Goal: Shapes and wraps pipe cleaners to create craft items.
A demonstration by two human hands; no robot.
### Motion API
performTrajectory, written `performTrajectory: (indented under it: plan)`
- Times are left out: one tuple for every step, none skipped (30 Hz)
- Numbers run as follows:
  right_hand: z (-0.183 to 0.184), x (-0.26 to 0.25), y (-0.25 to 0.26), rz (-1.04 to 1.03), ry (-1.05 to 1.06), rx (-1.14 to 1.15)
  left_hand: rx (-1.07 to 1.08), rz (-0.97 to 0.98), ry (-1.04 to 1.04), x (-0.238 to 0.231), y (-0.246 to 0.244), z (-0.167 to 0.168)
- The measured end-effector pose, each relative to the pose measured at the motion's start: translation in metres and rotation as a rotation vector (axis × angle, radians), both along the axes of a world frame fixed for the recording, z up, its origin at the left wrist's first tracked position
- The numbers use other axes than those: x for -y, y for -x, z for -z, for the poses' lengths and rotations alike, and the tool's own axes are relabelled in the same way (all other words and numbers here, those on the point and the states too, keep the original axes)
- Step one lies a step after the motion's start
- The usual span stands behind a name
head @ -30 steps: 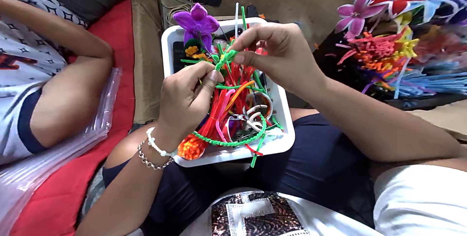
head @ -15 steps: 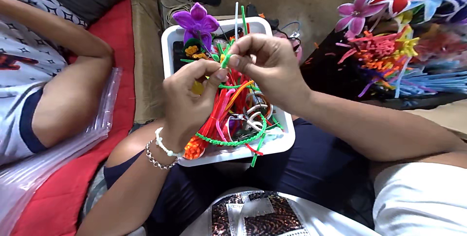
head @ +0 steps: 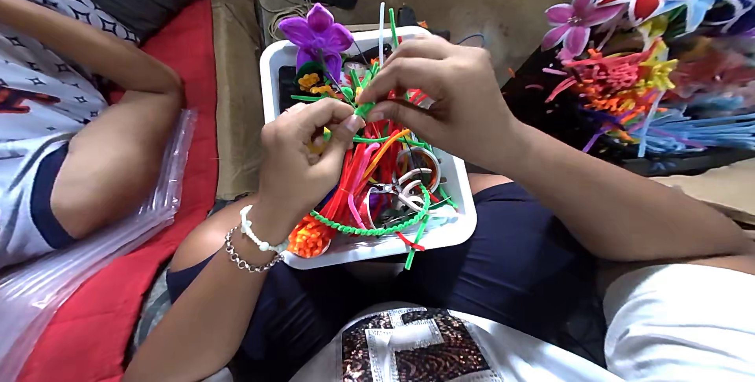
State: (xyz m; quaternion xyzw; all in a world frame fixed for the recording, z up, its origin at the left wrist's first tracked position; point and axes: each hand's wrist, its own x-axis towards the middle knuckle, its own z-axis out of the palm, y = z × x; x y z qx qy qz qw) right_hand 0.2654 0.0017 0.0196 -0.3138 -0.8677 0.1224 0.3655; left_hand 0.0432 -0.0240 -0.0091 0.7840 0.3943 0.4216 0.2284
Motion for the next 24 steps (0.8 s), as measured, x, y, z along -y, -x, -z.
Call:
performTrajectory:
  plan:
    - [0.001, 0.000, 0.000, 0.004, -0.006, 0.027, -0.032, -0.002, -0.013, 0.000, 0.000, -0.001]
    - [0.002, 0.001, 0.001, 0.008, -0.003, 0.040, -0.045, -0.002, -0.016, 0.001, 0.000, -0.001]
    - [0.003, 0.000, 0.001, 0.011, 0.011, 0.028, -0.041, -0.001, -0.013, 0.001, -0.001, -0.001]
    - [0.005, 0.000, 0.002, 0.012, 0.036, -0.017, -0.023, 0.001, 0.000, 0.001, -0.001, 0.000]
    - [0.008, 0.000, 0.003, 0.015, 0.072, -0.094, 0.003, 0.007, 0.024, 0.001, -0.001, 0.000]
    - [0.011, 0.000, 0.004, 0.016, 0.130, -0.186, 0.032, 0.012, 0.053, 0.001, -0.001, 0.000]
    - [0.013, 0.001, 0.007, 0.011, 0.230, -0.296, 0.064, 0.017, 0.076, 0.001, -0.002, 0.000]
    - [0.014, 0.002, 0.010, -0.003, 0.386, -0.421, 0.098, 0.021, 0.085, 0.001, -0.003, 0.000]
    - [0.016, 0.004, 0.014, -0.022, 0.572, -0.557, 0.131, 0.019, 0.084, 0.000, -0.004, 0.002]
    - [0.017, 0.006, 0.018, -0.037, 0.748, -0.674, 0.152, 0.013, 0.085, 0.000, -0.005, 0.003]
    - [0.019, 0.006, 0.020, -0.054, 0.868, -0.737, 0.161, 0.005, 0.090, 0.000, -0.005, 0.004]
    - [0.020, 0.004, 0.020, -0.074, 0.915, -0.745, 0.162, -0.003, 0.096, 0.000, -0.004, 0.005]
    - [0.021, 0.002, 0.019, -0.089, 0.879, -0.705, 0.160, -0.008, 0.106, 0.000, -0.004, 0.004]
    - [0.021, -0.001, 0.017, -0.097, 0.773, -0.625, 0.159, -0.007, 0.115, 0.000, -0.003, 0.004]
    - [0.020, -0.004, 0.014, -0.093, 0.630, -0.512, 0.153, -0.008, 0.123, 0.000, -0.002, 0.003]
    - [0.017, -0.007, 0.010, -0.074, 0.479, -0.400, 0.143, -0.011, 0.124, 0.000, -0.001, 0.002]
    - [0.014, -0.009, 0.006, -0.041, 0.335, -0.296, 0.127, -0.013, 0.117, 0.000, -0.001, 0.001]
    - [0.010, -0.009, 0.004, -0.023, 0.207, -0.220, 0.108, -0.012, 0.105, 0.000, -0.001, 0.000]
    - [0.007, -0.009, 0.002, -0.015, 0.108, -0.163, 0.087, -0.011, 0.090, 0.000, -0.001, 0.000]
    - [0.003, -0.007, 0.000, -0.006, 0.030, -0.102, 0.066, -0.008, 0.075, 0.000, 0.000, 0.000]
    - [0.001, -0.004, 0.000, -0.002, -0.028, -0.056, 0.047, -0.004, 0.061, 0.000, 0.000, 0.000]
    - [-0.001, -0.002, 0.000, 0.001, -0.078, -0.015, 0.032, -0.001, 0.051, -0.001, 0.000, 0.001]
    - [-0.001, -0.001, 0.001, 0.006, -0.113, 0.024, 0.021, 0.001, 0.040, -0.001, 0.000, 0.001]
    - [0.000, 0.000, 0.001, 0.011, -0.129, 0.036, 0.015, 0.002, 0.033, 0.000, 0.000, 0.001]
